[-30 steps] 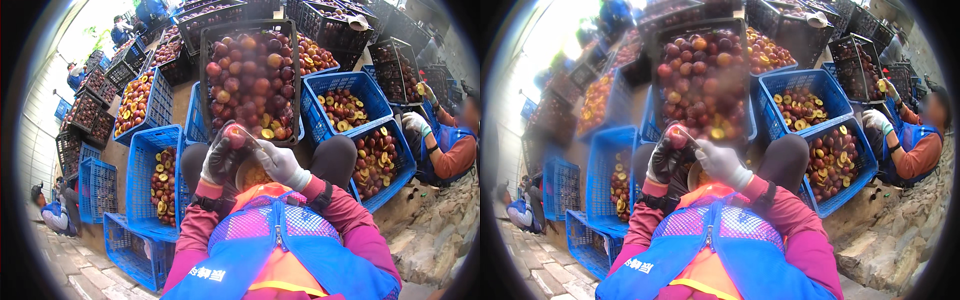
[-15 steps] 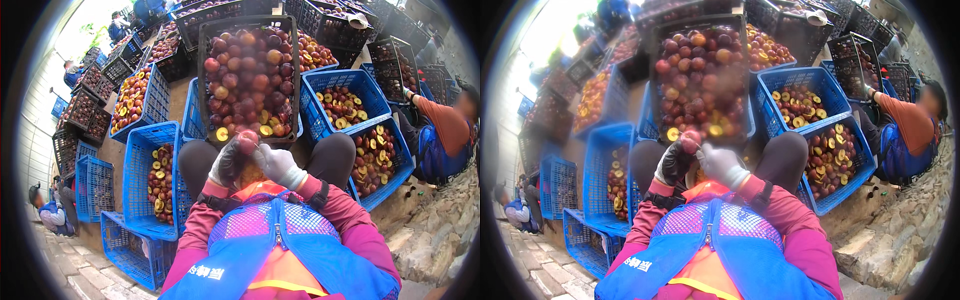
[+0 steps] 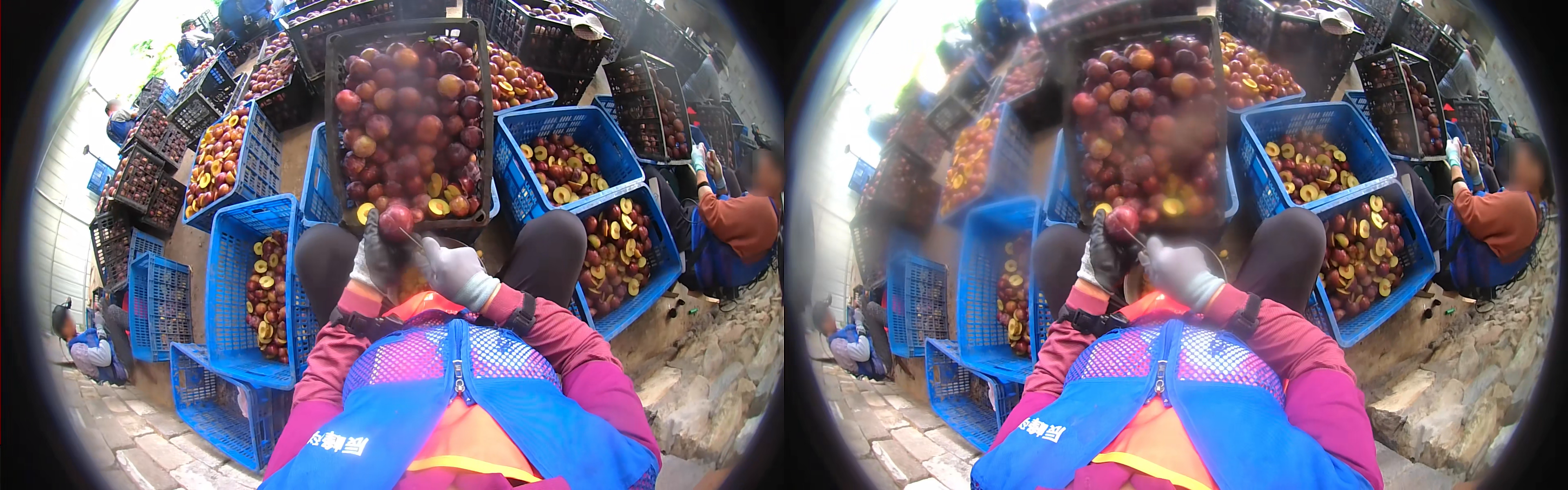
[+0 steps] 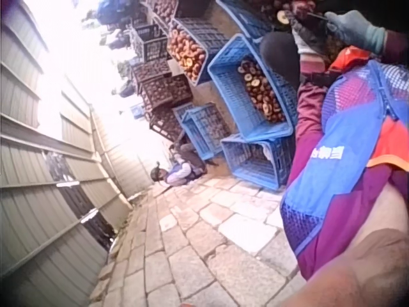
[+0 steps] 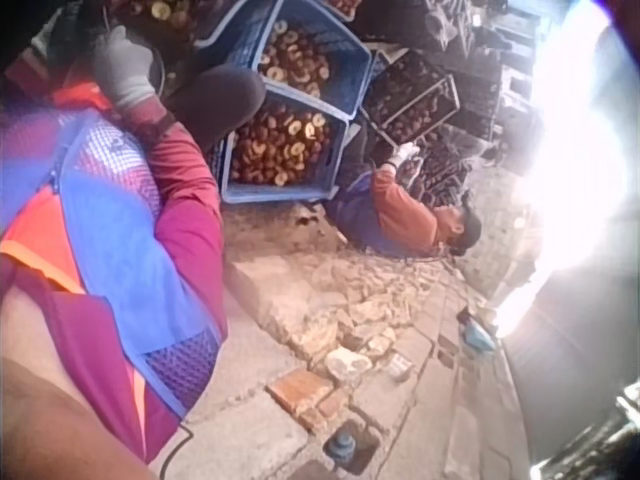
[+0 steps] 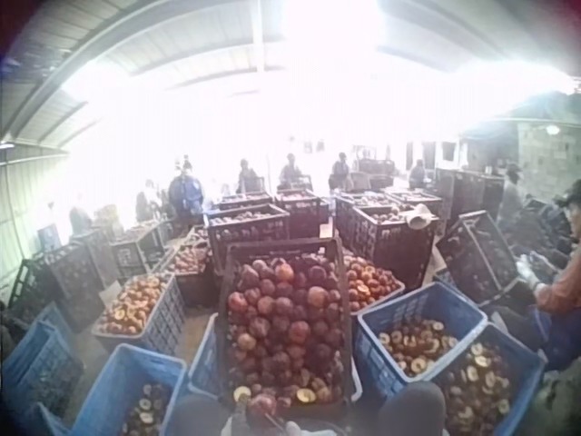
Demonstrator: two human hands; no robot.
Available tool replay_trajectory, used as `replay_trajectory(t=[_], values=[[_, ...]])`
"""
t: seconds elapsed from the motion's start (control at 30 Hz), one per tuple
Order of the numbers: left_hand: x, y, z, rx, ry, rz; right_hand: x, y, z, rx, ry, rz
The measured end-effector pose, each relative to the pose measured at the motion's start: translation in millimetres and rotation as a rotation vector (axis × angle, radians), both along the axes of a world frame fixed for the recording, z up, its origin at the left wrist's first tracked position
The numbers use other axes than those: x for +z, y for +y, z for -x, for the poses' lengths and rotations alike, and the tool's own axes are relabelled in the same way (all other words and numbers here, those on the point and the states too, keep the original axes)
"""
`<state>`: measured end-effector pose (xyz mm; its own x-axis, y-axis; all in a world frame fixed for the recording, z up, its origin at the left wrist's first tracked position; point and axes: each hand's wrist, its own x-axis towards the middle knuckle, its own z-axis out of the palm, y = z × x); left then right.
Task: The recorder is peeling and pitting plums or nectarines using a small hand knife.
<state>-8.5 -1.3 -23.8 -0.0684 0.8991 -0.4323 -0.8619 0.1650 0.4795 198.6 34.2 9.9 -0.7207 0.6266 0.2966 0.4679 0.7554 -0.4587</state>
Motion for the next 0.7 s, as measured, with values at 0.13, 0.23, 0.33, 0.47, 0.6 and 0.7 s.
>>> replay_trajectory(t=[0.13,0.23,0.33,0.47,0.6,0.7], values=[[-20.5,11.9,6.6,0.263,1.009,-0.15,-1.0,4.1,3.6,-0.001,0.007,0.055],[-13.3,11.9,-8.3,0.236,1.278,-0.185,-15.3,15.2,6.3,0.028,0.025,-0.01],[-24.9,8.8,-5.5,0.133,0.837,-0.016,-11.5,9.2,10.9,0.017,-0.036,0.021],[-38.6,7.0,8.3,0.003,0.634,0.101,-17.0,9.6,4.1,0.008,-0.155,0.009],[-72.0,-5.3,10.7,-0.105,0.986,-0.056,-33.2,20.3,-4.8,0.067,-0.059,-0.043],[-81.3,-8.1,29.8,-0.307,0.949,-0.093,-41.3,35.1,-9.5,0.126,-0.062,-0.06]])
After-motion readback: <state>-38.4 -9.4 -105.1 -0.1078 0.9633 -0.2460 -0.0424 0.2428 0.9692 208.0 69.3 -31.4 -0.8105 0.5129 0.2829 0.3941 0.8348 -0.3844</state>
